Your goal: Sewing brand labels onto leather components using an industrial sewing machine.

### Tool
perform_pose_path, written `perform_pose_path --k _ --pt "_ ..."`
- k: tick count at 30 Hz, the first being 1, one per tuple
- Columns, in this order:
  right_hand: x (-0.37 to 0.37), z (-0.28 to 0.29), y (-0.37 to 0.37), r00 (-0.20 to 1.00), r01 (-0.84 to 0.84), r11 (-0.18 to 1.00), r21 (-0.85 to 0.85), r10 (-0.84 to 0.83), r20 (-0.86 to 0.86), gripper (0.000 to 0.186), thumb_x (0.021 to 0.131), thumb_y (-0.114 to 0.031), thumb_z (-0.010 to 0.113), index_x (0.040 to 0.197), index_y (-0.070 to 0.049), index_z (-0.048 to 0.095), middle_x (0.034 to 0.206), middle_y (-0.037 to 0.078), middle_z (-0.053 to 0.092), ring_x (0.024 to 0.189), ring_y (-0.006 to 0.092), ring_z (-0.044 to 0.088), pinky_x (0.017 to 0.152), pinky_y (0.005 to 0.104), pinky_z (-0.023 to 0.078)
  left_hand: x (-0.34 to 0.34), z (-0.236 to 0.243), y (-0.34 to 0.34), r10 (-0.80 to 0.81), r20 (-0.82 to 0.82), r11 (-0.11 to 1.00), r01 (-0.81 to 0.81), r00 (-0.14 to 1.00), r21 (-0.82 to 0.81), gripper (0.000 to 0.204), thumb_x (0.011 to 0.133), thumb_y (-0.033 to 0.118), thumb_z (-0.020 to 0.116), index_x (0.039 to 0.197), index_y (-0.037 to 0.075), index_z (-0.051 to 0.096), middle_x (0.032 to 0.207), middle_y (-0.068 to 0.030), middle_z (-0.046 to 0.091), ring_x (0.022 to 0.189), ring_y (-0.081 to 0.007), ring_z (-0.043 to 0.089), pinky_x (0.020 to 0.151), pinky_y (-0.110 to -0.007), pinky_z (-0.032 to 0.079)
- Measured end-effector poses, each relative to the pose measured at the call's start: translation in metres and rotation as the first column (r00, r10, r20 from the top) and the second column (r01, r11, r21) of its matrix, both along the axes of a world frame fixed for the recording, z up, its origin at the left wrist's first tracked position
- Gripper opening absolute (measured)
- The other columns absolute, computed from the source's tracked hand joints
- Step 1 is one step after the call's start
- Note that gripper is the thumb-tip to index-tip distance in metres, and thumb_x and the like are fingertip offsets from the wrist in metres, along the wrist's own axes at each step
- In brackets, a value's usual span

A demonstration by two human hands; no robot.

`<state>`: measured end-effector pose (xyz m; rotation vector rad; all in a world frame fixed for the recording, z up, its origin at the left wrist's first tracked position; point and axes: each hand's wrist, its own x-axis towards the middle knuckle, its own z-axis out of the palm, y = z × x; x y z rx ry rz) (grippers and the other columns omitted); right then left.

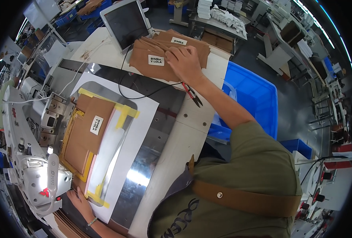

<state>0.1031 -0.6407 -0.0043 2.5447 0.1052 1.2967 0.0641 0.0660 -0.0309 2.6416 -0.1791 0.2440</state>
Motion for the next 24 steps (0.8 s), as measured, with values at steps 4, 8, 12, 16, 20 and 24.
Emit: perform_pose_path --k 4,8,12,16,20,24 --pt "0.006 0.027 -0.036 0.935 0.25 0.92 0.303 -0.149 -0.322 0.073 0.085 -0.045 0.083 0.144 -0.01 0.06 0.132 0.008 0.067 0.123 0.0275 0.063 0.107 0.051 0.046 -0.002 0.006 -0.009 -0.005 0.012 1.0 0.005 1.0 -0.008 0.04 0.112 0.021 0.058 0.122 -0.018 0.056 0.151 -0.0357 0.049 0.141 -0.0501 0.046 0.12 -0.052 0.035" --pt "0.031 0.051 -0.075 0.737 0.574 0.76 0.304 -0.318 -0.596 0.129 0.067 -0.079 0.087 0.165 -0.008 0.042 0.157 0.022 0.056 0.146 0.0371 0.054 0.118 0.0555 0.045 -0.002 0.004 -0.005 -0.024 0.051 1.0 0.023 0.998 0.014 0.04 0.112 0.021 0.058 0.121 -0.018 0.056 0.151 -0.0363 0.049 0.141 -0.0506 0.046 0.12 -0.052 0.035" --pt "0.055 0.028 -0.123 0.611 0.537 0.636 0.555 0.162 -0.775 0.154 0.052 -0.092 0.083 0.17 -0.007 0.032 0.163 0.034 0.045 0.153 0.0465 0.045 0.122 0.0511 0.043 -0.002 0.004 -0.007 -0.022 0.031 1.0 0.021 0.999 0.01 0.04 0.112 0.022 0.058 0.118 -0.018 0.055 0.151 -0.0369 0.049 0.141 -0.0514 0.045 0.12 -0.052 0.035" --pt "0.052 0.016 -0.109 0.661 0.434 0.665 0.608 0.223 -0.716 0.162 0.047 -0.093 0.083 0.173 -0.01 0.025 0.164 0.038 0.039 0.151 0.0482 0.046 0.123 0.0513 0.043 -0.003 0.005 -0.008 0.011 0.029 1.0 -0.011 1.0 0.0 0.039 0.112 0.022 0.058 0.114 -0.018 0.056 0.151 -0.0369 0.048 0.14 -0.0517 0.045 0.12 -0.052 0.035" --pt "0.051 0.016 -0.109 0.606 0.53 0.691 0.491 0.096 -0.789 0.16 0.047 -0.093 0.083 0.174 -0.014 0.024 0.164 0.036 0.041 0.15 0.0478 0.047 0.122 0.0504 0.044 -0.006 0.01 -0.006 0.029 -0.001 0.999 -0.029 1.0 0.026 0.039 0.112 0.021 0.058 0.114 -0.018 0.056 0.152 -0.0371 0.048 0.141 -0.0513 0.045 0.12 -0.052 0.034" --pt "0.049 0.023 -0.116 0.618 0.469 0.687 0.555 0.194 -0.762 0.153 0.057 -0.089 0.083 0.171 -0.005 0.028 0.165 0.03 0.045 0.153 0.0405 0.047 0.124 0.0471 0.041 -0.001 0.003 -0.004 -0.003 0.009 1.0 0.003 1.0 0.029 0.043 0.112 0.022 0.058 0.122 -0.019 0.056 0.156 -0.0375 0.045 0.145 -0.051 0.044 0.123 -0.051 0.033"
